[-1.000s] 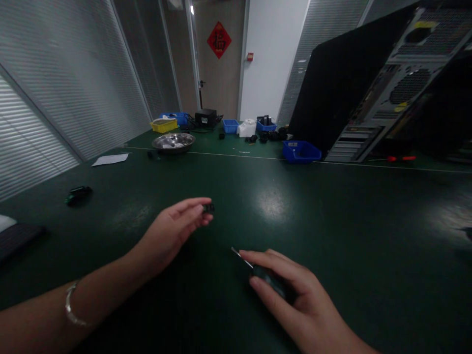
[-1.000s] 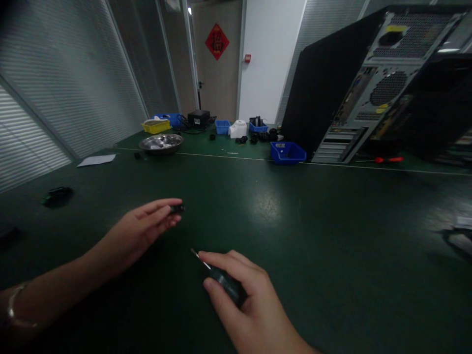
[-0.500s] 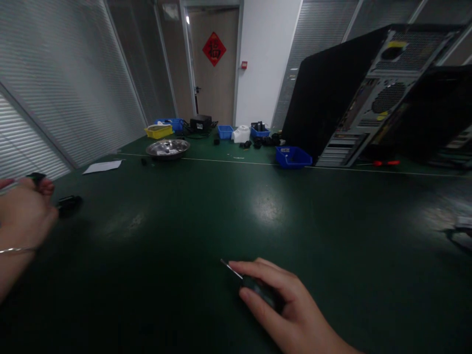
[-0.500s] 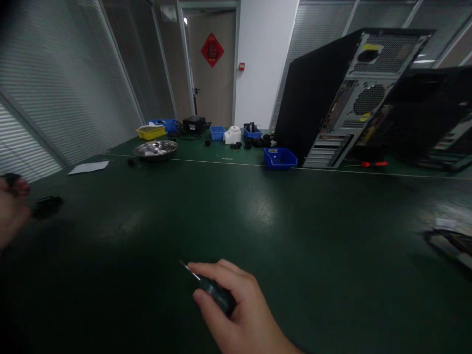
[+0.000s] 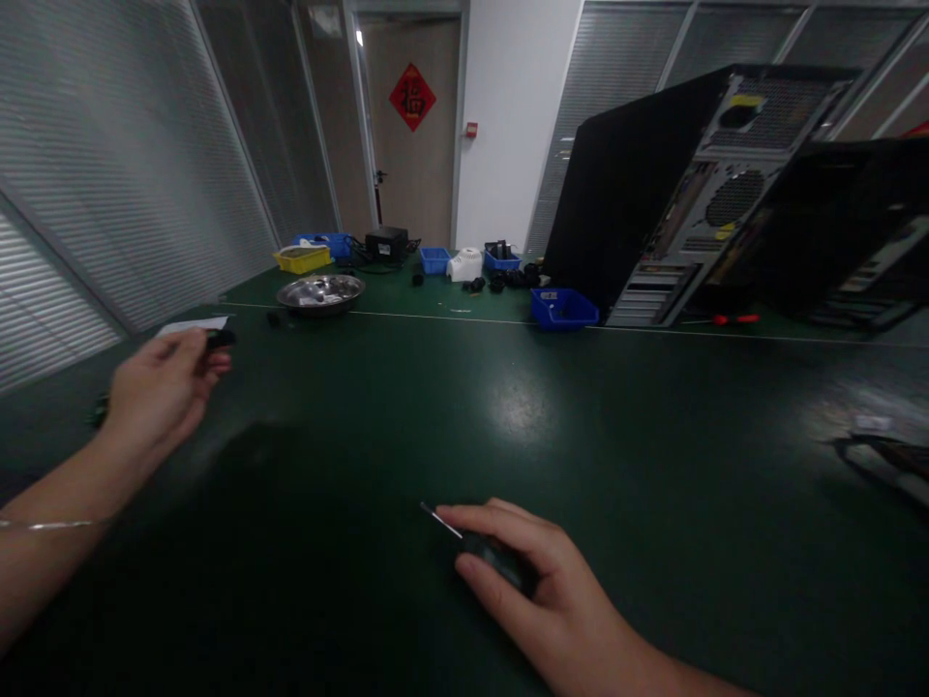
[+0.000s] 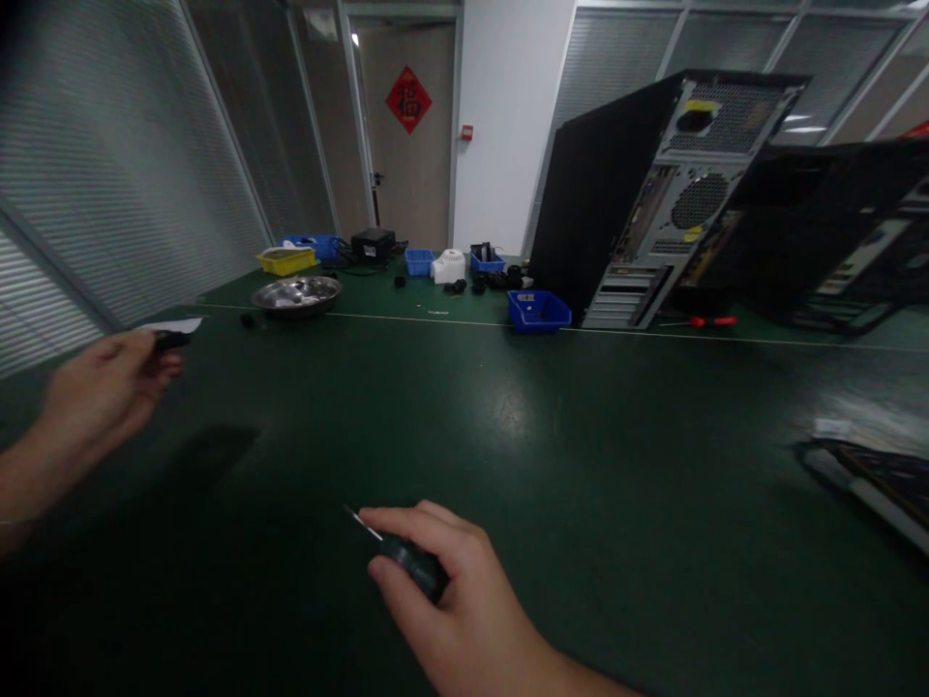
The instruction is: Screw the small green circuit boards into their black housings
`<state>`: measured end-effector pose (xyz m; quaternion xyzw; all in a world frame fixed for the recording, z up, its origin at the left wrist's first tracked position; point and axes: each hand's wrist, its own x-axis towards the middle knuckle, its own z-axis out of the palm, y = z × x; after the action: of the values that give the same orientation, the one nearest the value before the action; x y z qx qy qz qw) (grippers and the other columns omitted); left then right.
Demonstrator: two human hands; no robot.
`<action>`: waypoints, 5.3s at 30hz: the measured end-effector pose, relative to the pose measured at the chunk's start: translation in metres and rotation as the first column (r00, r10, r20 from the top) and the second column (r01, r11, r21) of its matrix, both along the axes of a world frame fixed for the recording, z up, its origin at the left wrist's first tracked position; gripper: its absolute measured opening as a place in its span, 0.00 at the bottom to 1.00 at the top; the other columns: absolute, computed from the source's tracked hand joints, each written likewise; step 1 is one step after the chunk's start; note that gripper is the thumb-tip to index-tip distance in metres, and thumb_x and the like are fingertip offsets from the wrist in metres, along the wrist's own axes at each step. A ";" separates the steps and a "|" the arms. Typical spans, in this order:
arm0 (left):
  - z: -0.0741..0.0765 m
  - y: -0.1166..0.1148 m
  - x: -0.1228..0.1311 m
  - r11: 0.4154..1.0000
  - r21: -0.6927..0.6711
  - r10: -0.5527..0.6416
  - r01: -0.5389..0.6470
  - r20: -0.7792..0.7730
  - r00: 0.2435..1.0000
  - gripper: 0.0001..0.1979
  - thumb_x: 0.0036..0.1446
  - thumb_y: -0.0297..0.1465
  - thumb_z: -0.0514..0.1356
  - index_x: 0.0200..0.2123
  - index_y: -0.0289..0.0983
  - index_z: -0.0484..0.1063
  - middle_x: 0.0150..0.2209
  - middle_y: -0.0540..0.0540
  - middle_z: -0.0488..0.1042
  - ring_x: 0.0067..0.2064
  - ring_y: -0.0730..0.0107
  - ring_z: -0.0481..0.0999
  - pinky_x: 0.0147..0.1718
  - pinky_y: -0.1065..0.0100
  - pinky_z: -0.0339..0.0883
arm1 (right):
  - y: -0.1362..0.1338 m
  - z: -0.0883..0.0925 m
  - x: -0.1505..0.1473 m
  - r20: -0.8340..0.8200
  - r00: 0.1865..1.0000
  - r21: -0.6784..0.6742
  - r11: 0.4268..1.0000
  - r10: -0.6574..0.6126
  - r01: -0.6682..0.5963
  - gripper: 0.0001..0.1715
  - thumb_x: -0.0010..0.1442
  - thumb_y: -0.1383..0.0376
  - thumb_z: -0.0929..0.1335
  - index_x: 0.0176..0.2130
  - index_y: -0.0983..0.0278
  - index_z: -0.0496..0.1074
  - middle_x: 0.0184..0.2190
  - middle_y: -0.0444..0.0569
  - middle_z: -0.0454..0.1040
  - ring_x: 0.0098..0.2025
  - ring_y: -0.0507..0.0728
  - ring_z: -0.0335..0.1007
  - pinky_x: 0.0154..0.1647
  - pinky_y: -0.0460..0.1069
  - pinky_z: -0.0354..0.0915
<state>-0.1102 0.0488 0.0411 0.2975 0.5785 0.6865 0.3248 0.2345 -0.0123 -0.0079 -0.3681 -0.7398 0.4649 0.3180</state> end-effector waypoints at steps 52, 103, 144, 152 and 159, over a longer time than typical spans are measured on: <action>-0.057 -0.056 0.138 0.643 -0.024 -0.712 0.765 0.350 0.609 0.09 0.54 0.30 0.68 0.38 0.32 0.75 0.33 0.42 0.83 0.35 0.67 0.82 0.36 0.70 0.74 | 0.005 -0.015 0.001 0.021 0.998 0.016 0.998 -0.061 0.061 0.19 0.63 0.65 0.67 0.53 0.56 0.74 0.46 0.52 0.77 0.50 0.61 0.73 0.54 0.58 0.67; -0.056 -0.058 0.140 0.622 0.048 -0.747 0.782 0.334 0.574 0.16 0.56 0.28 0.66 0.47 0.37 0.70 0.42 0.43 0.78 0.46 0.62 0.76 0.51 0.59 0.65 | 0.001 -0.012 0.001 -0.063 0.998 -0.061 0.998 -0.026 0.022 0.16 0.64 0.66 0.66 0.51 0.57 0.74 0.46 0.50 0.76 0.50 0.60 0.73 0.53 0.54 0.69; -0.054 -0.063 0.139 0.670 -0.182 -0.742 0.720 -0.143 0.655 0.14 0.65 0.37 0.54 0.44 0.37 0.77 0.29 0.48 0.73 0.31 0.69 0.71 0.33 0.69 0.65 | 0.002 -0.006 0.001 0.033 0.998 0.034 0.998 -0.058 0.057 0.20 0.63 0.67 0.67 0.54 0.53 0.74 0.38 0.47 0.77 0.43 0.58 0.74 0.41 0.50 0.71; -0.058 -0.059 0.138 0.603 -0.119 -0.791 0.789 0.044 0.611 0.14 0.65 0.37 0.54 0.42 0.36 0.77 0.31 0.47 0.73 0.29 0.72 0.70 0.29 0.71 0.64 | 0.003 -0.005 0.000 0.017 0.999 -0.019 0.999 -0.035 0.035 0.20 0.63 0.68 0.66 0.53 0.55 0.74 0.38 0.48 0.76 0.42 0.58 0.73 0.44 0.52 0.69; -0.059 -0.055 0.137 0.575 -0.116 -0.804 0.810 0.101 0.586 0.15 0.65 0.39 0.55 0.41 0.36 0.77 0.30 0.48 0.73 0.28 0.75 0.68 0.28 0.73 0.62 | 0.004 -0.009 0.001 -0.006 0.999 -0.066 0.997 -0.035 0.035 0.18 0.62 0.66 0.67 0.52 0.57 0.75 0.39 0.50 0.76 0.42 0.59 0.72 0.43 0.53 0.68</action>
<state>0.0267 -0.0064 -0.0178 0.4902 0.4233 0.4237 0.6333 0.2358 -0.0081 -0.0170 -0.3896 -0.7164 0.4846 0.3164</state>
